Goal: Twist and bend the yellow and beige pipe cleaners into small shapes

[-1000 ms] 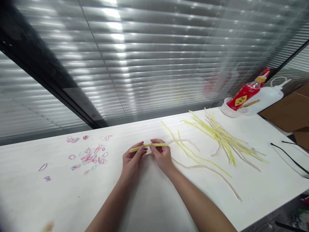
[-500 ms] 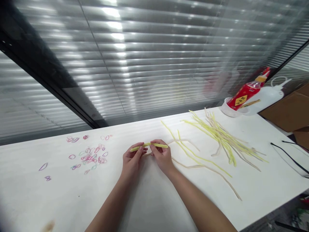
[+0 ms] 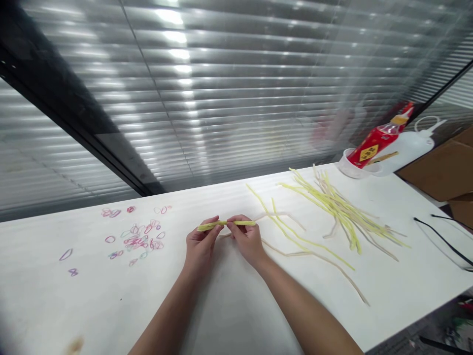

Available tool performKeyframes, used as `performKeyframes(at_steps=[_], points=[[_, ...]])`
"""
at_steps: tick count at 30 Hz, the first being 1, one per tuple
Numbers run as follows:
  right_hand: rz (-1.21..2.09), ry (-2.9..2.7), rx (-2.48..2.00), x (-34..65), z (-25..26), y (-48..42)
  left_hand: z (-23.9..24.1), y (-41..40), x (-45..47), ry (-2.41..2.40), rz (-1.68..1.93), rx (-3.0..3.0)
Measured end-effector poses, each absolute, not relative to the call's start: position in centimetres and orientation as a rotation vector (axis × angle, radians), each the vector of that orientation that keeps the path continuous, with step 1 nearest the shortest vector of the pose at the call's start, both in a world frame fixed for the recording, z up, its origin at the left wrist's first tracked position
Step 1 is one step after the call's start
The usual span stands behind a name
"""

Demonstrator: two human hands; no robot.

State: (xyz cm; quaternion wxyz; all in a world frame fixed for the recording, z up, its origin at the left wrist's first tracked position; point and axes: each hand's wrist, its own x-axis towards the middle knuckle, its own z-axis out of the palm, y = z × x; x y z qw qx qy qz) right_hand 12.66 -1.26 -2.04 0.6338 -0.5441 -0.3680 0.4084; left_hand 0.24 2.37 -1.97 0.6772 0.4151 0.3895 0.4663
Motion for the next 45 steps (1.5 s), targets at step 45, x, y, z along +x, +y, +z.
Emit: performKeyframes(at_steps=[45], points=[[0.455, -1.353, -1.496, 12.1, -1.4, -2.0, -0.7, 2.6, -0.1, 0.895, 1.043, 0.933]])
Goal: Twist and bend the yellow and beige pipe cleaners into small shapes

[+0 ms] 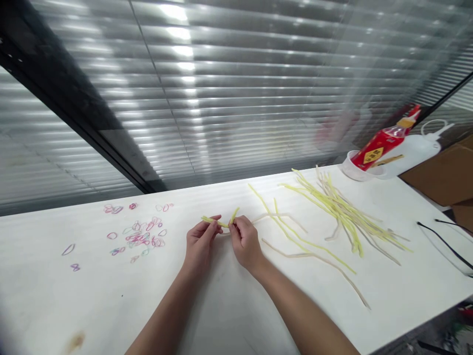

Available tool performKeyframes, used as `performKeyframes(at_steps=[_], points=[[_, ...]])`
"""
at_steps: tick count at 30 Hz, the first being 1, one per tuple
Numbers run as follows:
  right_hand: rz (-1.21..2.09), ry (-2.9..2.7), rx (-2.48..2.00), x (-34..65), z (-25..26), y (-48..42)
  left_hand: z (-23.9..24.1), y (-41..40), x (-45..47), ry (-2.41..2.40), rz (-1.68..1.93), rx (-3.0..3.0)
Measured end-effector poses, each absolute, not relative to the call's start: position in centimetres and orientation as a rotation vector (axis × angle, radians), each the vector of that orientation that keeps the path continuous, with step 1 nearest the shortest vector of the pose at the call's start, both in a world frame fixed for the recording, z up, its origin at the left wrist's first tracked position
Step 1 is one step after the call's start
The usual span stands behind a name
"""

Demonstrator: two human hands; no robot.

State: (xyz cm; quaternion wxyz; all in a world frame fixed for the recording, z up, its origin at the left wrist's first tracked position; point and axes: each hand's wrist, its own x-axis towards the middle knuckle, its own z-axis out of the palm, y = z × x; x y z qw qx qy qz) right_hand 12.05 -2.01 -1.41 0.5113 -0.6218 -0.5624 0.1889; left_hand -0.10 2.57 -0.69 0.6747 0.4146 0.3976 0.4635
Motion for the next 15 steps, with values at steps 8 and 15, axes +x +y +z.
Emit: performKeyframes(at_steps=[8, 15], points=[[-0.013, -1.772, -1.8, 11.53, -1.8, -2.38, -0.24, 2.47, -0.14, 0.904, 1.004, 1.222], [-0.109, -1.882, -1.86, 11.58, -1.92, -2.27, -0.16, 2.42, 0.12, 0.889, 0.985, 1.324]])
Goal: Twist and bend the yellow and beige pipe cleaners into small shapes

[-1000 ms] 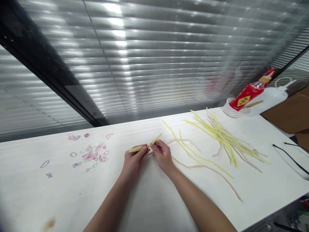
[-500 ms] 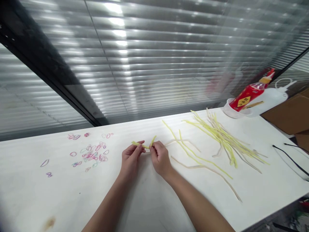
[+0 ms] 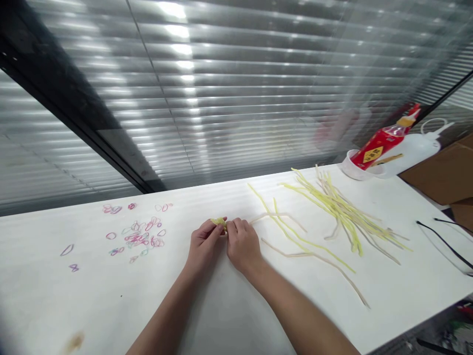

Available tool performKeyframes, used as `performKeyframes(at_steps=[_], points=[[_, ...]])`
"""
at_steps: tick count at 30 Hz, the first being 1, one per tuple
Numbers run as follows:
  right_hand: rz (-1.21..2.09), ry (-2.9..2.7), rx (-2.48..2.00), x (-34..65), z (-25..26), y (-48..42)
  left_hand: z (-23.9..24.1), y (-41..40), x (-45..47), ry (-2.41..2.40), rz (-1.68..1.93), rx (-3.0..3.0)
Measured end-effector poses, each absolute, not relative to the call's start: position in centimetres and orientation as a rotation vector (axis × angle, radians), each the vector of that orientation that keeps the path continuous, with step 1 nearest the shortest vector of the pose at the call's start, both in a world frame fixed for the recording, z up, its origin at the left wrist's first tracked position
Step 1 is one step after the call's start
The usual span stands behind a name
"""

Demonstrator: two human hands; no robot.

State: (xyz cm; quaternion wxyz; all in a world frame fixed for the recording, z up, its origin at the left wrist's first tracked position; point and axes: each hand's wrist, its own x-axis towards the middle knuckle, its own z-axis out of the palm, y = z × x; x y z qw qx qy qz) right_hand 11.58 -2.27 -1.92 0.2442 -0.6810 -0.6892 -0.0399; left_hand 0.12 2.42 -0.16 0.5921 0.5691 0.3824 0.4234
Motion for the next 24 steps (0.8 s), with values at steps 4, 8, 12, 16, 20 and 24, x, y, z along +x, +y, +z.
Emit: performKeyframes(at_steps=[4, 8, 12, 16, 20, 24], points=[[-0.124, -1.897, -1.856, 11.56, -1.99, -2.3, -0.19, 2.44, 0.11, 0.876, 0.968, 1.299], [-0.139, -1.92, -1.85, 11.58, -1.96, -2.37, -0.18, 2.45, 0.06, 0.877, 0.97, 1.308], [-0.163, -1.923, -1.809, 11.54, -1.79, -2.42, -0.07, 2.5, -0.03, 0.885, 0.963, 1.292], [-0.151, -1.895, -1.764, 11.48, -1.58, -2.48, 0.01, 2.55, -0.03, 0.891, 0.951, 1.205], [-0.068, -1.831, -1.726, 11.57, -1.56, -2.53, -0.09, 2.63, 0.03, 0.888, 0.973, 1.187], [0.045, -1.668, -1.621, 11.79, -1.74, -2.47, -0.39, 2.74, 0.05, 0.901, 0.968, 1.162]])
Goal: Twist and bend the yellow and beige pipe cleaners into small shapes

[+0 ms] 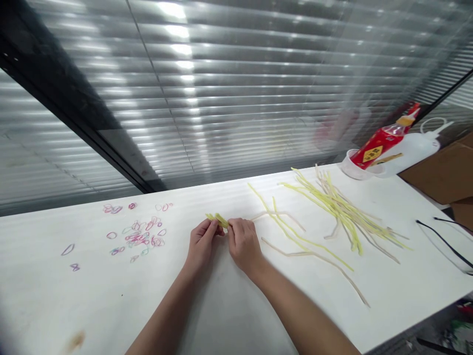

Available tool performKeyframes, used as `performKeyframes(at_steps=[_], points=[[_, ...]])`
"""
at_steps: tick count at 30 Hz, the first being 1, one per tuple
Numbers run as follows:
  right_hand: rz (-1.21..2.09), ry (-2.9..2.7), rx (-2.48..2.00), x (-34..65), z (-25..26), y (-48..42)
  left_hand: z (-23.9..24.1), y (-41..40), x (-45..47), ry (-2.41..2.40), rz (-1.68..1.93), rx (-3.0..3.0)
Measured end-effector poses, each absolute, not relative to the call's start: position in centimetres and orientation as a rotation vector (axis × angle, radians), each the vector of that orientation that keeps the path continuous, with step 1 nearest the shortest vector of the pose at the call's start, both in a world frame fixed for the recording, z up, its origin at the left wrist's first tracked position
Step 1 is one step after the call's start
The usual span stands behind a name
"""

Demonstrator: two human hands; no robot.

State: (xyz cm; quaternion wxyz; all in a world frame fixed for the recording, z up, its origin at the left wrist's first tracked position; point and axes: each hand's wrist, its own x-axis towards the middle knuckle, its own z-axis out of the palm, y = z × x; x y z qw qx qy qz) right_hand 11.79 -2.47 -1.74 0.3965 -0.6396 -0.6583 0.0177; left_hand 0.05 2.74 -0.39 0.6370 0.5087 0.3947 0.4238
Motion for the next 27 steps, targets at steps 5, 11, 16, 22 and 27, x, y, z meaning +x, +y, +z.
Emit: performKeyframes(at_steps=[5, 11, 16, 22, 27], points=[[0.096, -1.507, -1.522, 12.03, -1.89, -2.45, -0.66, 2.74, 0.12, 0.902, 0.95, 1.047], [0.142, -1.469, -1.511, 12.15, -1.76, -2.53, -0.76, 2.67, 0.18, 0.83, 0.962, 0.871], [0.141, -1.435, -1.535, 12.12, -1.88, -2.41, -0.77, 2.59, 0.26, 0.812, 0.984, 0.846], [0.21, -1.346, -1.557, 12.17, -1.72, -2.54, -0.52, 2.34, 0.46, 0.75, 0.982, 0.688], [0.191, -1.423, -1.516, 12.23, -1.39, -2.7, -0.56, 2.23, 0.46, 0.753, 0.978, 0.812]])
